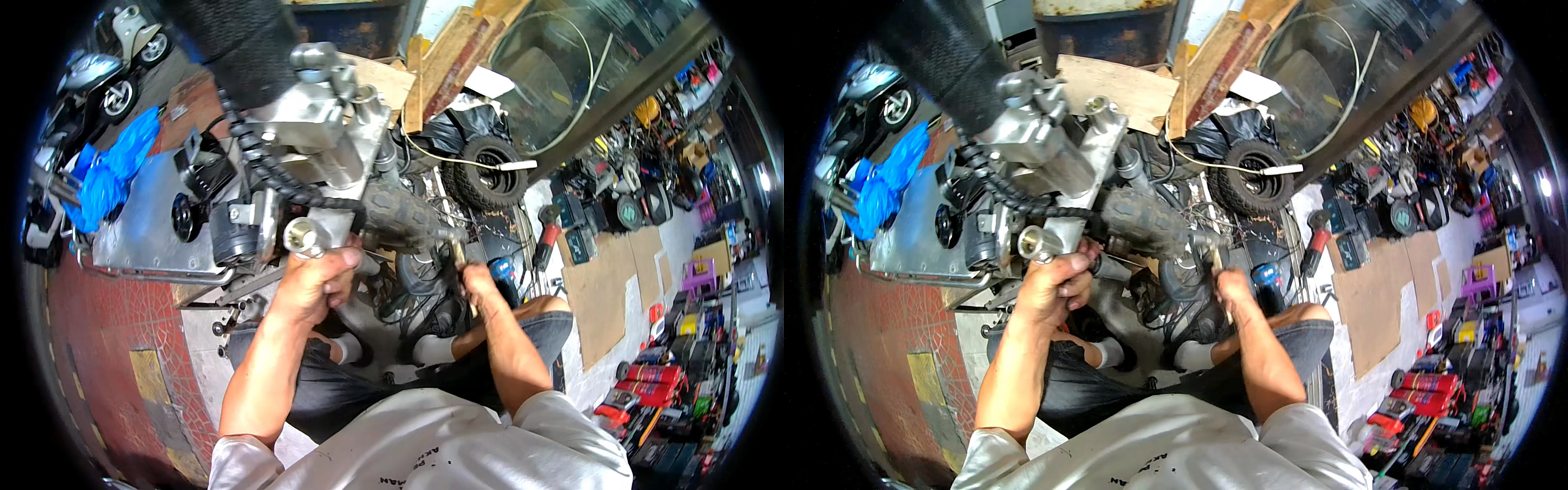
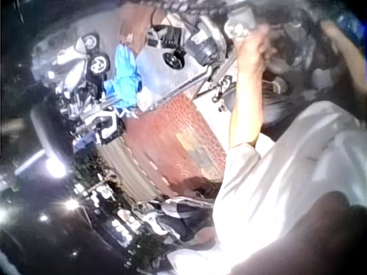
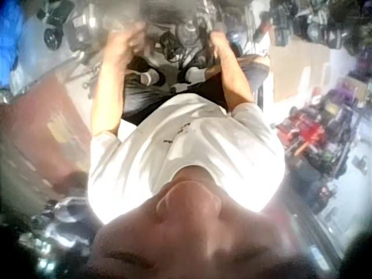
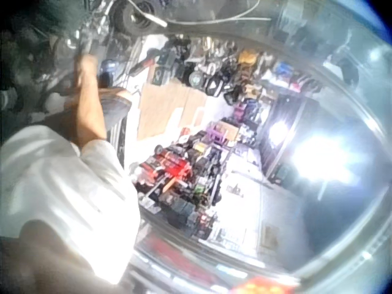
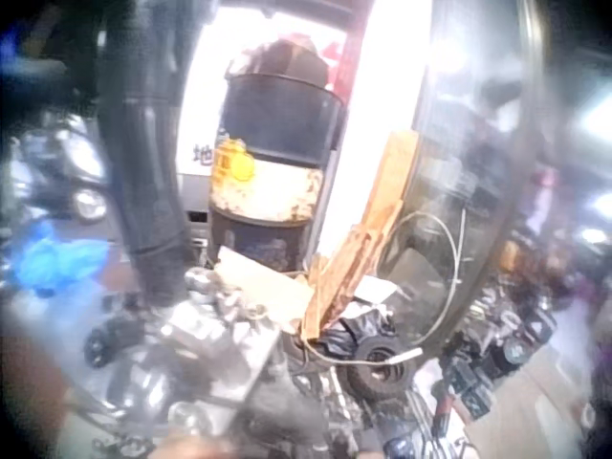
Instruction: The person assembles the front end of a motorcycle, including the handlebars, front forks, and front wheel. They use a hammer to tap components into place and adjust the handlebar position.
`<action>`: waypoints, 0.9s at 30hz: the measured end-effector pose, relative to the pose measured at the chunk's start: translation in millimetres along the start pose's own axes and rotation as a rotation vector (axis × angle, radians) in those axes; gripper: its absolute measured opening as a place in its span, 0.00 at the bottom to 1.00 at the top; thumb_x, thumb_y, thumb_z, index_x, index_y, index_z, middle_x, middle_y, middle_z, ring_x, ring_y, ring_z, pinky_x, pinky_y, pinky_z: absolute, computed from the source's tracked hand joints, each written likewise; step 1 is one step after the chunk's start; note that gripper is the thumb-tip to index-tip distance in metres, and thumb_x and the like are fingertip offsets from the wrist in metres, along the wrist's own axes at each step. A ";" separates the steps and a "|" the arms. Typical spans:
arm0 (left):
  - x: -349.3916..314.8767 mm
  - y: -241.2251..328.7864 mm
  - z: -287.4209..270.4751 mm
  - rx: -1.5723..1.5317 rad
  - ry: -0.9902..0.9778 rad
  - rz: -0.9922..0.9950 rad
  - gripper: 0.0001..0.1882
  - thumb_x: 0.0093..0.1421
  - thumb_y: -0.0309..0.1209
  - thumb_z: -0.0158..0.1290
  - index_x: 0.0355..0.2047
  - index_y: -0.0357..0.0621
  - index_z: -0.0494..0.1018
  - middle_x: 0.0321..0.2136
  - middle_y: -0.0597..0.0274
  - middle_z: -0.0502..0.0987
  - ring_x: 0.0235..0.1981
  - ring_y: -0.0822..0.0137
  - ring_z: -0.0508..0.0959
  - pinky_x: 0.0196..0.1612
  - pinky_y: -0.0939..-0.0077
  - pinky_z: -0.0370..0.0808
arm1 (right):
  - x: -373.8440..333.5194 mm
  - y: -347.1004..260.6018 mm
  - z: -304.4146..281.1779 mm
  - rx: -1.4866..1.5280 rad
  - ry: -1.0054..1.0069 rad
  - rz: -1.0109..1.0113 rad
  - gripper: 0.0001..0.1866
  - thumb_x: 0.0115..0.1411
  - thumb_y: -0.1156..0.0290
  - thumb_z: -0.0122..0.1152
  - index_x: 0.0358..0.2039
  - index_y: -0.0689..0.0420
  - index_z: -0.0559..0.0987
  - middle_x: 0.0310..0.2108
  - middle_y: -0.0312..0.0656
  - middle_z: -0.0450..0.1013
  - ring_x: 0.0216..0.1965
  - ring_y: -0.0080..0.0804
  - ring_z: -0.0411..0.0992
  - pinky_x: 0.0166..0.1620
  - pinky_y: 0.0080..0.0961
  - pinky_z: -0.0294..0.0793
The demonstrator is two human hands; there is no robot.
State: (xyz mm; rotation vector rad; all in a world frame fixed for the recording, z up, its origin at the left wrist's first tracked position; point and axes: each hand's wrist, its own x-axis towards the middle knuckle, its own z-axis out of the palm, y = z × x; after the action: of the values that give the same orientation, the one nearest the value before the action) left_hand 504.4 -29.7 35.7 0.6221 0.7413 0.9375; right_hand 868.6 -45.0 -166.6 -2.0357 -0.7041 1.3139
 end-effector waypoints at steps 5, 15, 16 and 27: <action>5.5 -4.5 -10.1 -0.001 -0.048 0.027 0.17 0.57 0.34 0.65 0.41 0.42 0.71 0.42 0.61 0.76 0.16 0.83 0.61 0.16 0.82 0.62 | -25.6 -39.5 -9.4 0.249 -0.234 0.017 0.11 0.73 0.56 0.52 0.40 0.50 0.72 0.22 0.33 0.67 0.18 0.23 0.63 0.19 0.26 0.60; 3.2 -9.5 -6.4 -0.072 -0.072 0.058 0.16 0.60 0.32 0.63 0.43 0.41 0.70 0.42 0.60 0.71 0.17 0.82 0.60 0.17 0.82 0.64 | -76.2 64.6 72.5 0.191 -0.546 0.168 0.19 0.72 0.54 0.56 0.45 0.59 0.79 0.20 0.32 0.65 0.19 0.22 0.61 0.22 0.27 0.58; 3.4 -8.9 -4.2 -0.066 -0.082 0.057 0.16 0.60 0.32 0.63 0.43 0.41 0.70 0.43 0.60 0.71 0.17 0.82 0.60 0.17 0.82 0.63 | -84.0 57.4 79.3 0.209 -0.578 0.124 0.20 0.72 0.55 0.56 0.46 0.61 0.79 0.20 0.31 0.65 0.19 0.22 0.60 0.23 0.29 0.57; 2.0 -9.7 -1.5 -0.057 -0.076 0.057 0.17 0.60 0.34 0.64 0.42 0.42 0.68 0.42 0.62 0.68 0.17 0.82 0.59 0.18 0.82 0.64 | -76.1 73.8 100.1 0.084 -0.417 0.066 0.24 0.72 0.54 0.56 0.53 0.64 0.77 0.21 0.33 0.67 0.20 0.22 0.63 0.23 0.26 0.62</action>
State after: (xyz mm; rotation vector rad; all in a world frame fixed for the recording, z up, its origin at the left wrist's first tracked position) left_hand 508.6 -32.1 27.0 0.6279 0.6291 0.9790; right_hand 756.1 -128.3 -207.2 -1.7465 -0.7507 1.8025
